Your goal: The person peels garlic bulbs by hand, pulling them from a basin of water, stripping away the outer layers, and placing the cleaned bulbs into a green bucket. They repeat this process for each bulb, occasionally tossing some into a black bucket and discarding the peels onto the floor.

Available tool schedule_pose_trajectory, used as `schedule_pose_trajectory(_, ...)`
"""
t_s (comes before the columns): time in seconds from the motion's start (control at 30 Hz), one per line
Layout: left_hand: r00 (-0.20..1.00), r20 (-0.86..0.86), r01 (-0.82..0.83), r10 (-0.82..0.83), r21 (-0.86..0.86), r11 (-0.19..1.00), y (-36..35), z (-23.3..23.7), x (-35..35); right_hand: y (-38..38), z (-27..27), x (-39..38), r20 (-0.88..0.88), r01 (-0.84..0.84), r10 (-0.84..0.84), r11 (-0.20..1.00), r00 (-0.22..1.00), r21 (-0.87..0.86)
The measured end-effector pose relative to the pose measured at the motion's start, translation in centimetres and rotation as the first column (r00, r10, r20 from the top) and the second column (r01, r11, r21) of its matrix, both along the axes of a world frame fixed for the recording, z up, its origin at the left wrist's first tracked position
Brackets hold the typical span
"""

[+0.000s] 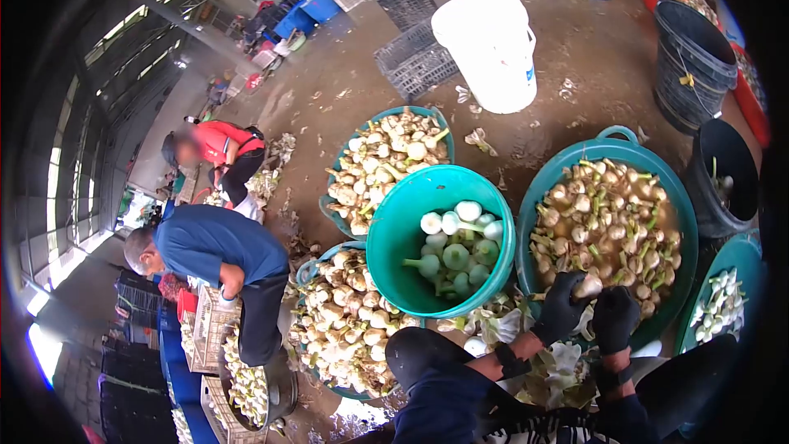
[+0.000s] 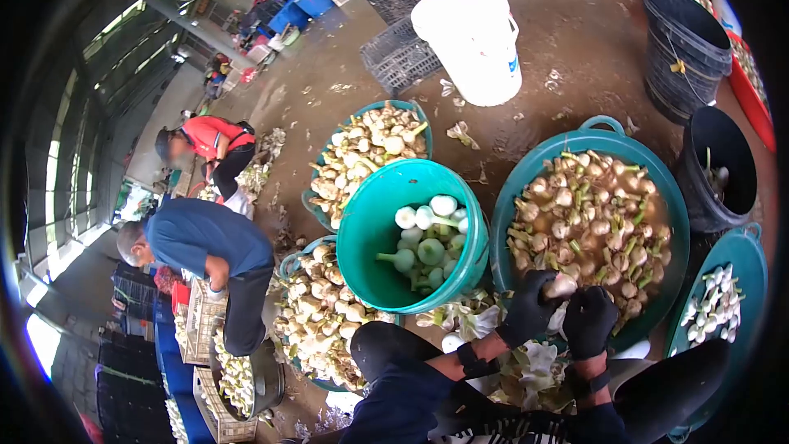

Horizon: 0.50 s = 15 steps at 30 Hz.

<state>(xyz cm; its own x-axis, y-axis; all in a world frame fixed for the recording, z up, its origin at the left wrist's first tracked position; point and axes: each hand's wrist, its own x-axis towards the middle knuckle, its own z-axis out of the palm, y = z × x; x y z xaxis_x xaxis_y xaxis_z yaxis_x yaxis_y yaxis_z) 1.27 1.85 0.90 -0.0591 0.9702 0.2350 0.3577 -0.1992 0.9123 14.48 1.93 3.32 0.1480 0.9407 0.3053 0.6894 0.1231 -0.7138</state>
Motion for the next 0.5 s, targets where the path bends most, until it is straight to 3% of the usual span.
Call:
schedule_pose_trajectory(0.13, 0.998, 0.037, 0.046, -0.046, -0.021, 0.999, 0.3, 0.3, -0.2, -0.1, -0.2, 0.8, 0.004, -0.03, 0.03, 1.0, 1.0, -0.003)
schedule_pose_trajectory(0.27, 0.977, 0.121, 0.186, -0.177, -0.069, 0.98, 0.4, -1.0, -0.8, -0.1, 0.3, 1.5, -0.158, -0.045, 0.04, 0.999, 0.987, -0.029)
schedule_pose_trajectory(0.33, 0.95, 0.182, 0.273, -0.254, -0.083, 0.958, 0.3, -1.0, -1.1, -0.3, -2.1, 2.4, -0.284, -0.01, -0.03, 0.99, 0.958, -0.137)
schedule_pose_trajectory(0.47, 0.739, 0.512, 0.585, -0.437, -0.167, 0.794, 0.0, 0.3, -1.1, -0.6, -6.7, 4.0, -0.323, 0.079, -0.135, 0.98, 0.937, -0.181)
schedule_pose_trajectory(0.5, 0.705, 0.545, 0.607, -0.454, -0.132, 0.783, -0.1, 0.0, -0.8, -0.8, -8.0, 4.7, -0.254, 0.079, -0.133, 0.974, 0.958, -0.211)
